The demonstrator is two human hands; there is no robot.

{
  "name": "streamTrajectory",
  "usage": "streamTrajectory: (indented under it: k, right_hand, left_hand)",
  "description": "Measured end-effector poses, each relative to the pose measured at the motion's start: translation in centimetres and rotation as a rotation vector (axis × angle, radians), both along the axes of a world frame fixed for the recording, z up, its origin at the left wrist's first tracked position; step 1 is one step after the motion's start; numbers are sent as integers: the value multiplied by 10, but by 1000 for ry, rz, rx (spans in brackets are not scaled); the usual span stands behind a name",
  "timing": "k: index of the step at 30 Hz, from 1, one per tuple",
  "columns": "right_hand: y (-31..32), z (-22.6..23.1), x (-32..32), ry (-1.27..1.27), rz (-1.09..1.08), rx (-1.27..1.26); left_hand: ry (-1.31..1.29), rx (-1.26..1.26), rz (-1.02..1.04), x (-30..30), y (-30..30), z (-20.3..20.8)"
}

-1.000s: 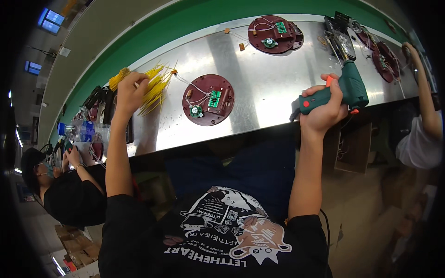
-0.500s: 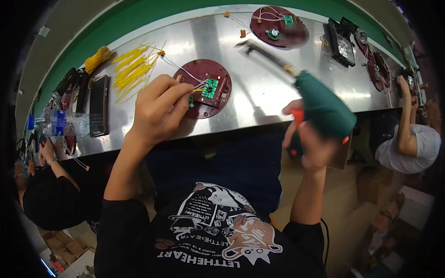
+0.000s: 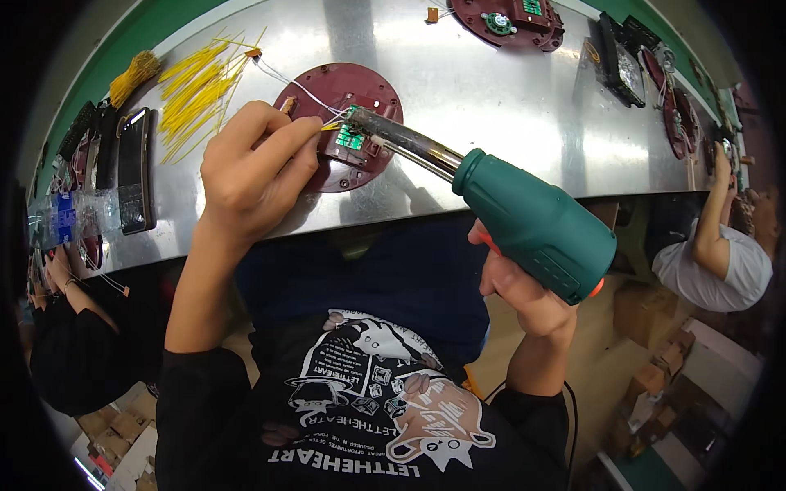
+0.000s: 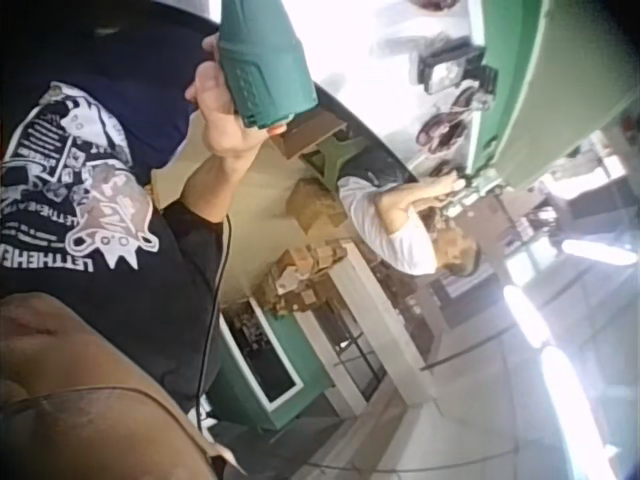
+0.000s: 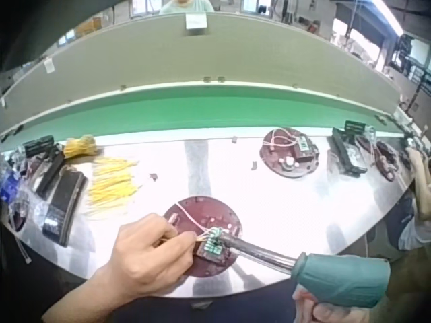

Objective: Soldering wires to a small circuit board mounted on a circular base at an industrial assembly line workstation.

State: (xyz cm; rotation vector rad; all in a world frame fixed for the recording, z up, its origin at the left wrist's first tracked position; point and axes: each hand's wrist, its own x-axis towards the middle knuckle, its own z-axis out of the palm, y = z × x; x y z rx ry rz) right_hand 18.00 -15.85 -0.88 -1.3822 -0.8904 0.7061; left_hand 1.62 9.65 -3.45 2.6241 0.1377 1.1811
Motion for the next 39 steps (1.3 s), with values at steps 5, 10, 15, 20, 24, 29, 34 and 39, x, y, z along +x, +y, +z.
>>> streamTrajectory:
  k: [5, 10, 15, 20, 24, 29, 34, 39]
  right_hand:
    - [2, 2, -1, 8, -15, -22]
    - [3, 5, 0, 2, -2, -42]
    - [5, 4, -1, 0, -19, -35]
    - [6, 6, -4, -5, -48, -33]
    - [5, 7, -1, 14, -50, -52]
    - [9, 10, -1, -5, -53, -30]
    - [16, 11, 2, -38, -121, 42]
    - [28, 2, 27, -33, -202, 118]
  left_hand:
    - [16, 17, 9, -1, 0, -3]
    - [29, 14, 11, -1, 0, -4]
    - [31, 11, 9, -3, 0, -4]
    - [31, 10, 11, -4, 0, -5]
    - [31, 10, 4, -4, 1, -5]
    - [27, 19, 9, -4, 2, -6]
    - [26, 23, 14, -4, 2, -7]
    - [30, 51, 26, -4, 1, -6]
